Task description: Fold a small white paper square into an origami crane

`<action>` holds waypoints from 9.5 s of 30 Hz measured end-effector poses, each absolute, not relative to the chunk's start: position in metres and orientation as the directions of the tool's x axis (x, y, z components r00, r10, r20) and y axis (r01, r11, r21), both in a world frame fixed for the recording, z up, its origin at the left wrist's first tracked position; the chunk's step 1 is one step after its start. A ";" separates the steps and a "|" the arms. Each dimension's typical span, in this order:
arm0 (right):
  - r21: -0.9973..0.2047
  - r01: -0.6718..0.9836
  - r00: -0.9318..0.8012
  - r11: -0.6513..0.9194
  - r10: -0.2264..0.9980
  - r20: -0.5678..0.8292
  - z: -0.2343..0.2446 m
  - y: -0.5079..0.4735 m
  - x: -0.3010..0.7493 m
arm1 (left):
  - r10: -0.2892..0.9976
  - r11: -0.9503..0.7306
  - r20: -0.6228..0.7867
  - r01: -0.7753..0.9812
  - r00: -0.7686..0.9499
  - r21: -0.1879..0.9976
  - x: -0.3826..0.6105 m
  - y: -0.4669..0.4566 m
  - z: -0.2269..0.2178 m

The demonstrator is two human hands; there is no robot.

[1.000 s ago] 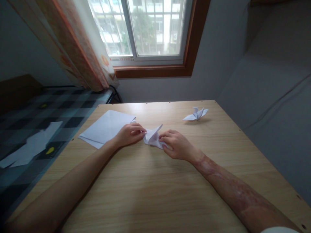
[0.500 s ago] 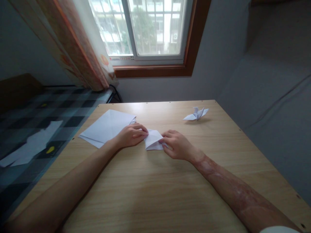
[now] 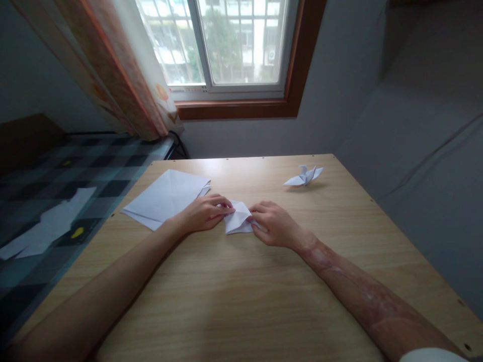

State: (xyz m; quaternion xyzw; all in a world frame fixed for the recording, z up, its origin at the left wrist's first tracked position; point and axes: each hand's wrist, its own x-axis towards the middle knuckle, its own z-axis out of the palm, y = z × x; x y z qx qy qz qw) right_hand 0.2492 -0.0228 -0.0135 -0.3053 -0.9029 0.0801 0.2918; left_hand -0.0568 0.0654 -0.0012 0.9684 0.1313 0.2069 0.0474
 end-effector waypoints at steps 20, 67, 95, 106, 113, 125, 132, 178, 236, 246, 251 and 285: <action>-0.351 0.400 -0.664 0.847 0.531 0.525 -0.013 -0.026 0.247 | 0.378 -0.918 0.463 0.259 0.801 0.301 -0.051 0.057 -0.006; -0.323 0.552 -0.524 0.769 0.621 0.582 -0.027 -0.013 0.255 | 0.278 -0.957 0.457 0.205 0.845 0.205 -0.031 0.037 0.002; -0.350 0.502 -0.578 0.791 0.608 0.545 -0.022 -0.017 0.253 | 0.449 -0.886 0.734 0.146 0.509 0.441 -0.004 0.010 0.002; -0.357 0.496 -0.588 0.792 0.608 0.533 -0.021 -0.017 0.252 | 0.427 -0.899 0.788 0.118 0.443 0.421 0.002 0.007 0.003; -0.363 0.492 -0.592 0.792 0.609 0.527 -0.022 -0.015 0.253 | 0.432 -0.894 0.806 0.072 0.405 0.442 0.003 0.003 0.007; -0.324 0.531 -0.545 0.783 0.609 0.577 -0.032 -0.012 0.257 | 0.317 -0.946 0.802 0.108 0.506 0.306 -0.006 0.011 0.004; -0.337 0.521 -0.534 0.784 0.608 0.588 -0.034 -0.012 0.257 | 0.225 -0.973 0.777 0.094 0.587 0.211 -0.006 0.014 0.000; -0.501 0.603 -0.390 0.621 0.777 0.495 -0.031 -0.006 0.257 | 0.678 -0.720 0.424 0.423 0.601 0.551 -0.016 0.036 -0.014; -0.390 0.565 -0.518 0.727 0.681 0.518 -0.014 -0.017 0.259 | 0.351 -0.932 0.344 0.292 0.871 0.213 -0.026 0.038 0.008; -0.377 0.601 -0.493 0.705 0.698 0.520 -0.021 -0.015 0.256 | 0.451 -0.887 0.379 0.357 0.808 0.292 -0.021 0.039 -0.007; -0.320 0.610 -0.517 0.725 0.671 0.532 -0.017 -0.016 0.257 | 0.302 -0.943 0.353 0.223 0.886 0.247 -0.030 0.039 0.003; -0.127 0.734 -0.540 0.668 0.686 0.488 -0.014 -0.026 0.261 | 0.257 -0.960 0.331 0.199 0.908 0.199 -0.044 0.034 0.019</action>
